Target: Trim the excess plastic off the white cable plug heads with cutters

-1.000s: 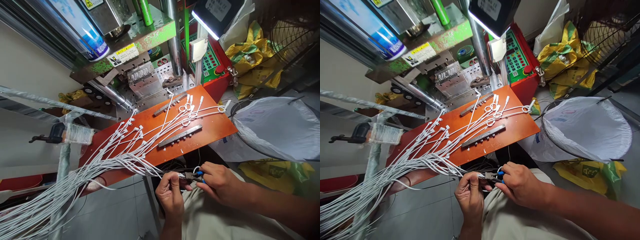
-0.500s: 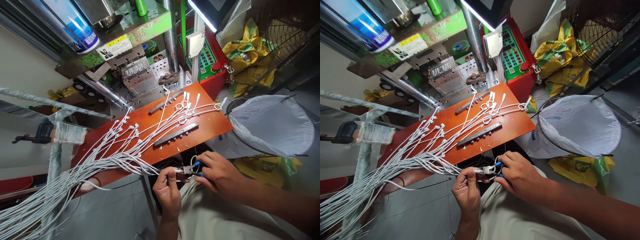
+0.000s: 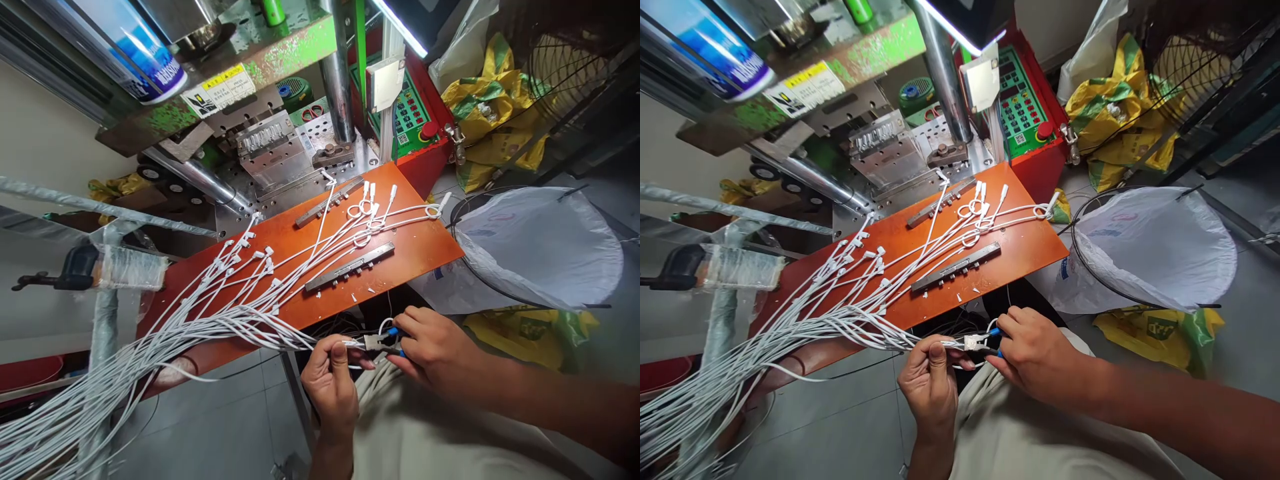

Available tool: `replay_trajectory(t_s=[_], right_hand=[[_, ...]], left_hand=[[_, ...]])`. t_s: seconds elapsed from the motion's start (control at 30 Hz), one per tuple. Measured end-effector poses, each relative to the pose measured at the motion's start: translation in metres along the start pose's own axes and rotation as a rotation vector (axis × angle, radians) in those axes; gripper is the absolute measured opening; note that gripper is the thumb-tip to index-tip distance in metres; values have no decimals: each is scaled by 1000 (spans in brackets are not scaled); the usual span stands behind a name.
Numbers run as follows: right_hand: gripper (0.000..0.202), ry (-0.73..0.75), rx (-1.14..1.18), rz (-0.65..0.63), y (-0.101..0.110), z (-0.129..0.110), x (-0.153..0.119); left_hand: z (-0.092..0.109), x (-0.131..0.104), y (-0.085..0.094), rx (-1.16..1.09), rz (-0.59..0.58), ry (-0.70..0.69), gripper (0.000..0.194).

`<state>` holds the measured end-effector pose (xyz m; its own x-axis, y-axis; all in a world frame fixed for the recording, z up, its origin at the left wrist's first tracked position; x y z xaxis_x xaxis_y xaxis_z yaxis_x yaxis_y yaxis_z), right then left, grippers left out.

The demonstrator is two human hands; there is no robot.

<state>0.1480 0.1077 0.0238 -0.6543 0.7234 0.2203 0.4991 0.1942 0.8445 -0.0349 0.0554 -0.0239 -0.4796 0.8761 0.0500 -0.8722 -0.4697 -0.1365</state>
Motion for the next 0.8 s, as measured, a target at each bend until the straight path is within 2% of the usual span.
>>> replay_trajectory(t_s=[0.37,0.53,0.8], right_hand=[[56,-46,295,-103,-16,10,-8],[53,-47,169,-69,-6,13,-3],[42,30,13,-12,2,6,1]], left_hand=[[-7,3,1,-60,16,135,34],[-5,4,5,3,20,99,32],[7,-1,11,291,-40,-50,20]])
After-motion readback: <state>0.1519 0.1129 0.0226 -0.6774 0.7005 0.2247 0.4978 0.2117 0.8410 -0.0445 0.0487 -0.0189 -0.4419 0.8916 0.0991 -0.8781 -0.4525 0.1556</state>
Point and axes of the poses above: each hand's wrist, its own x-axis towards the middle knuckle, its own y-axis out of the back of the hand, z = x × y, the point moved 8 cm from there along x, towards the middle knuckle, and after that the axes turned 5 degrees about -y, right-handed, at the moved point
